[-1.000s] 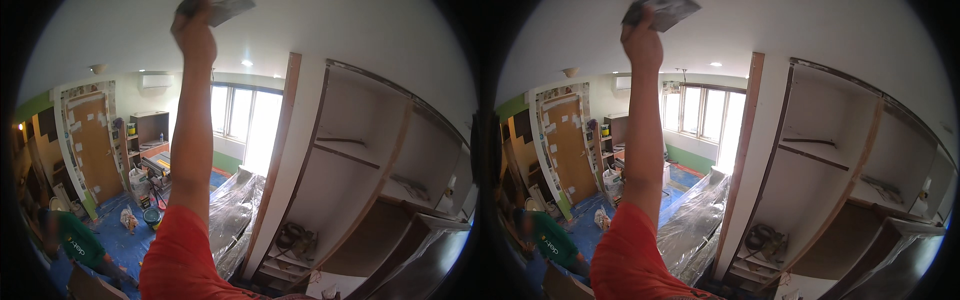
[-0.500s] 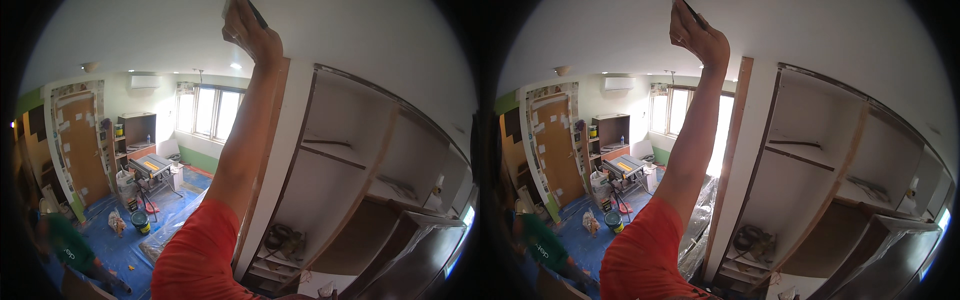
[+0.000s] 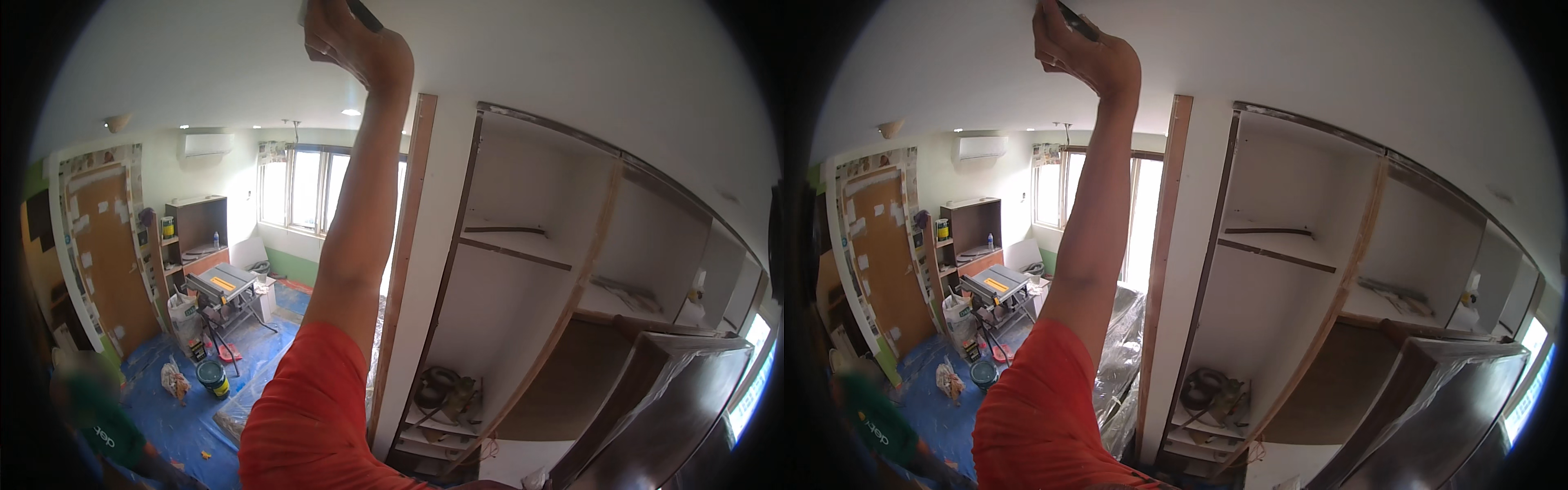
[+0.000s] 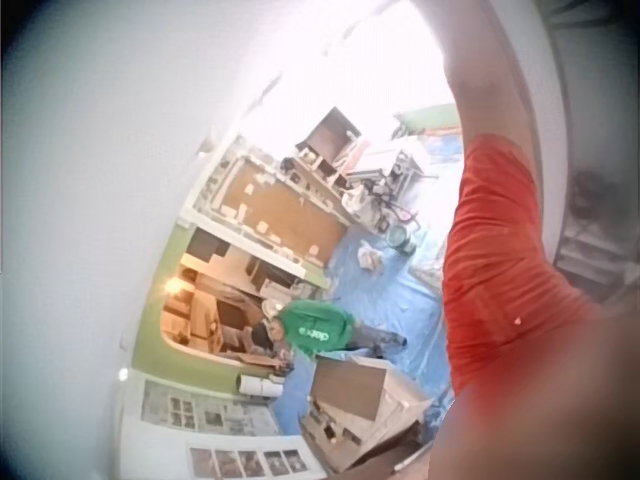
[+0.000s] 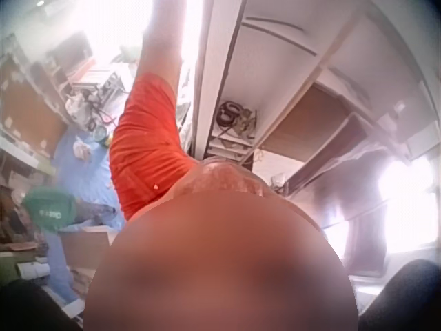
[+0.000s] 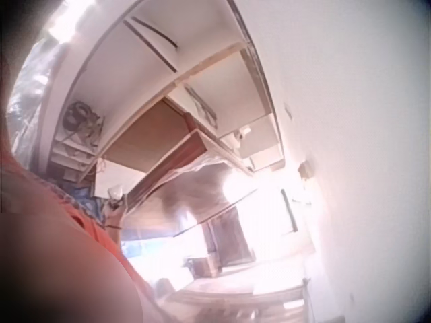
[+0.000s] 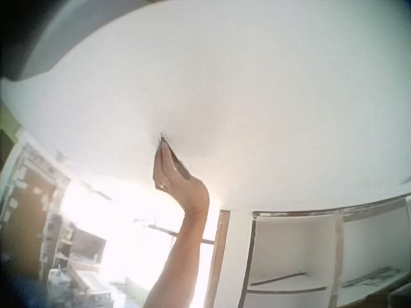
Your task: The person uses a putty knife to apply plaster to a wall and ceiling. They repeatedly scoop plaster from a hawk and spread it onto the surfaces, working on different sections of the wall and ceiling throughout the clip.
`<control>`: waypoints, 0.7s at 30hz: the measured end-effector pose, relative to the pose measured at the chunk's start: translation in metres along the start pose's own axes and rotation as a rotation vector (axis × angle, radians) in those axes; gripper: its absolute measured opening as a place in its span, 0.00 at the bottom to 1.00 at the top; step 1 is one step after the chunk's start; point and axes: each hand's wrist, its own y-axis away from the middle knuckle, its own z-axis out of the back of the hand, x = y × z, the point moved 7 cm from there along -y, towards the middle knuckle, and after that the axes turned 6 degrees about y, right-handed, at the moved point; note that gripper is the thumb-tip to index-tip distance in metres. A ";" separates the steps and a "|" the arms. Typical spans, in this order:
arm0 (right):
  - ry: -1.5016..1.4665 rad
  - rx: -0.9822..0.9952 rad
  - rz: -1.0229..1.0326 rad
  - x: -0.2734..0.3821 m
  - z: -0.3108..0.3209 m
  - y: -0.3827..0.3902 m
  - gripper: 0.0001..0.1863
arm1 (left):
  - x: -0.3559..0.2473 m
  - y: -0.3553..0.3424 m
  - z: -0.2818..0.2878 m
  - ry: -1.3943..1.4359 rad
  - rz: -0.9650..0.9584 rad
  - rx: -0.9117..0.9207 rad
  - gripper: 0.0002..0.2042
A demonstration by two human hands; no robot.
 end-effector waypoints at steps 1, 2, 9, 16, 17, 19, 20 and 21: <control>0.013 0.093 0.000 0.001 0.005 -0.009 0.11 | -0.002 0.001 -0.002 0.002 0.026 0.003 0.31; 0.064 0.061 -0.038 0.001 0.019 -0.019 0.15 | -0.005 0.002 -0.005 0.005 0.053 0.007 0.31; 0.374 -0.142 -0.111 0.006 0.058 -0.062 0.35 | -0.047 -0.019 -0.029 -0.411 0.013 0.009 0.28; 0.302 -0.226 0.002 0.000 -0.009 -0.007 0.26 | -0.064 -0.029 -0.005 -0.066 0.436 -0.281 0.26; 0.275 -0.233 0.001 -0.002 -0.016 -0.001 0.25 | -0.065 -0.031 -0.010 -0.226 0.454 -0.173 0.26; 0.219 -0.249 0.015 -0.001 -0.026 0.002 0.23 | -0.069 -0.033 -0.017 -0.433 0.368 -0.102 0.22; 0.212 -0.226 0.025 -0.001 -0.030 0.003 0.23 | -0.072 -0.037 -0.018 -0.488 0.263 -0.136 0.19; 0.203 -0.202 0.034 -0.001 -0.032 0.002 0.23 | -0.058 -0.038 -0.016 -0.461 0.361 -0.157 0.19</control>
